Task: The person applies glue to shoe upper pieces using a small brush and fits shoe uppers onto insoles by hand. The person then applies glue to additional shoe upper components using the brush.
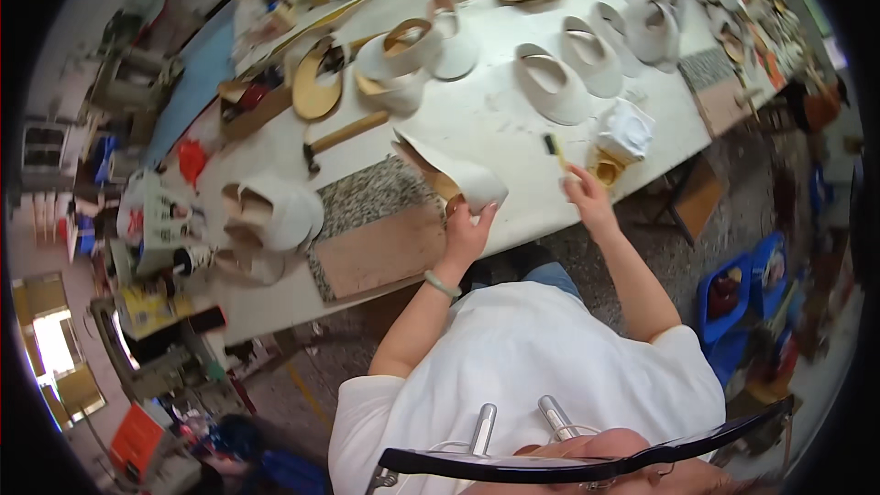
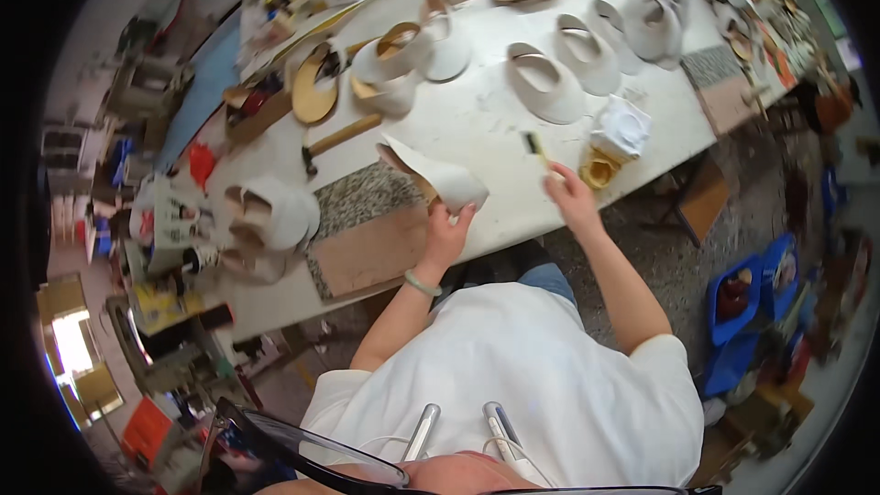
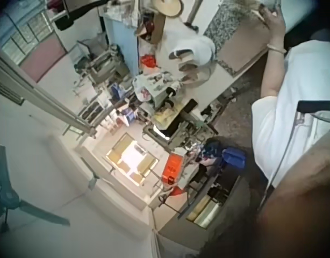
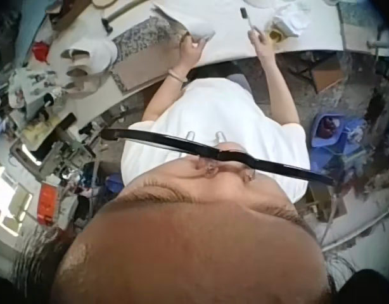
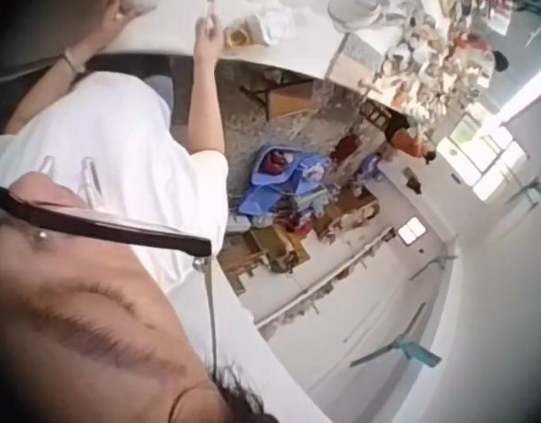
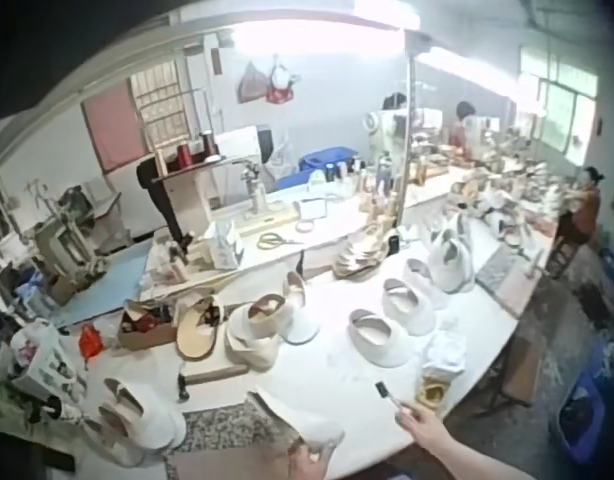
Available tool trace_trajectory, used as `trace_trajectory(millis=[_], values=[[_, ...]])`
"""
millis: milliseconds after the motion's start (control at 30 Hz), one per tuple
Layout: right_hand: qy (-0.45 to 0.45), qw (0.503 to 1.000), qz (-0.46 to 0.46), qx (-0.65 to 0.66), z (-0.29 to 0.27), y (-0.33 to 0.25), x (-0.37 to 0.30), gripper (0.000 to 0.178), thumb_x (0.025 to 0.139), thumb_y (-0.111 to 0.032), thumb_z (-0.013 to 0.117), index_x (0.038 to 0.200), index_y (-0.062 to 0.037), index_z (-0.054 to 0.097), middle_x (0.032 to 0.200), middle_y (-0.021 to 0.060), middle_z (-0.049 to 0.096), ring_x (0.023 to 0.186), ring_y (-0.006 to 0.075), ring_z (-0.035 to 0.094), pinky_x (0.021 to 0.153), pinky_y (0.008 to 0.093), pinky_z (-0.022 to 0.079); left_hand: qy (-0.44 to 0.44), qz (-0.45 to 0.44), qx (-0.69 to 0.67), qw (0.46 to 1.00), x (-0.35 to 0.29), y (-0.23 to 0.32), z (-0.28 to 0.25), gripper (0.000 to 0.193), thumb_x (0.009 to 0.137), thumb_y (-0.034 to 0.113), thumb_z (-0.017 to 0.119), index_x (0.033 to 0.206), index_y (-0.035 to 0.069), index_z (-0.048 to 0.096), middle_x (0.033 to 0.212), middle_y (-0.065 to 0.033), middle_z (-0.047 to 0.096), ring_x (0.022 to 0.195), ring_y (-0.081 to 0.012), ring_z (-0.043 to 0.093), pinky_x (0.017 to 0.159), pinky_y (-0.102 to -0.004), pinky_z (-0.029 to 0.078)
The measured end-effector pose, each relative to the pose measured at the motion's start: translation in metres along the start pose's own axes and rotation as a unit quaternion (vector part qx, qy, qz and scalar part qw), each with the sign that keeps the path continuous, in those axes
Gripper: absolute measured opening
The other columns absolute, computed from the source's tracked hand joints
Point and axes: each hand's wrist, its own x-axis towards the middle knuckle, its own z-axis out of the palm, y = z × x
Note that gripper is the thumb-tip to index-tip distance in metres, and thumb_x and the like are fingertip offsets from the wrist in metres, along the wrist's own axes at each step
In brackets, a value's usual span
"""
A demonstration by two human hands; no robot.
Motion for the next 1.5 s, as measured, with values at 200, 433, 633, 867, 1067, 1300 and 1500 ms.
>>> trace_trajectory(millis=[200,433,633,867,1067,1300,1500], values=[[0.164,0.848,0.077,-0.498,-0.129,0.051,-0.005,0.027,0.089,-0.042,0.052,0.105,-0.0251,0.067,0.089,0.0076,0.064,0.082,0.0303,0.063,0.071,0.0429,0.050,-0.067,-0.104,-0.249,0.961,0.005,0.035,0.023,0.032,0.092,0.013,0.056,0.119,0.002,0.045,0.108,-0.0067,0.058,0.097,-0.0116,0.056,0.083,-0.0249,0.044],[0.162,0.829,0.080,-0.530,-0.113,0.087,0.021,0.026,0.090,-0.041,0.051,0.103,-0.0243,0.066,0.084,0.0084,0.062,0.077,0.0319,0.063,0.066,0.0456,0.049,-0.134,-0.130,-0.349,0.918,0.012,0.040,0.077,0.037,0.090,0.005,0.051,0.125,0.002,0.040,0.118,-0.0092,0.055,0.111,-0.0146,0.050,0.095,-0.0280,0.038],[0.190,0.844,0.046,-0.499,-0.122,0.083,-0.027,0.025,0.090,-0.038,0.053,0.106,-0.0244,0.066,0.081,0.0083,0.063,0.072,0.0309,0.063,0.062,0.0423,0.049,-0.196,-0.178,-0.393,0.880,0.023,0.034,0.130,0.049,0.090,0.005,0.053,0.134,0.007,0.031,0.124,-0.0091,0.053,0.113,-0.0159,0.050,0.097,-0.0285,0.037],[0.229,0.938,-0.063,-0.254,-0.106,0.027,-0.051,0.025,0.089,-0.034,0.059,0.102,-0.0152,0.069,0.079,0.0109,0.063,0.073,0.0286,0.064,0.065,0.0378,0.049,-0.257,-0.155,-0.389,0.871,0.028,0.067,0.147,0.047,0.091,0.006,0.052,0.133,0.012,0.033,0.113,-0.0025,0.058,0.097,-0.0086,0.056,0.076,-0.0225,0.045],[0.203,0.936,-0.211,-0.195,-0.091,-0.002,-0.049,0.024,0.088,-0.034,0.061,0.103,-0.0177,0.070,0.073,0.0090,0.060,0.065,0.0280,0.062,0.058,0.0357,0.047,-0.221,-0.184,-0.498,0.818,0.037,0.086,0.119,0.042,0.093,0.006,0.050,0.131,0.013,0.033,0.118,-0.0037,0.054,0.105,-0.0138,0.056,0.084,-0.0310,0.050],[0.142,0.929,-0.280,-0.197,-0.063,-0.032,-0.040,0.022,0.086,-0.028,0.065,0.105,-0.0173,0.070,0.067,0.0087,0.056,0.062,0.0251,0.059,0.056,0.0334,0.045,-0.170,-0.197,-0.578,0.774,0.050,0.099,0.070,0.040,0.096,0.008,0.043,0.134,0.014,0.033,0.123,-0.0038,0.052,0.113,-0.0189,0.054,0.092,-0.0412,0.048],[0.056,0.961,-0.256,-0.093,-0.036,-0.043,-0.029,0.022,0.086,-0.019,0.066,0.105,-0.0092,0.069,0.072,0.0088,0.061,0.062,0.0172,0.057,0.057,0.0275,0.044,-0.104,-0.191,-0.656,0.723,0.063,0.080,0.032,0.037,0.098,0.013,0.041,0.135,0.011,0.034,0.127,-0.0064,0.051,0.116,-0.0228,0.053,0.096,-0.0433,0.047]])
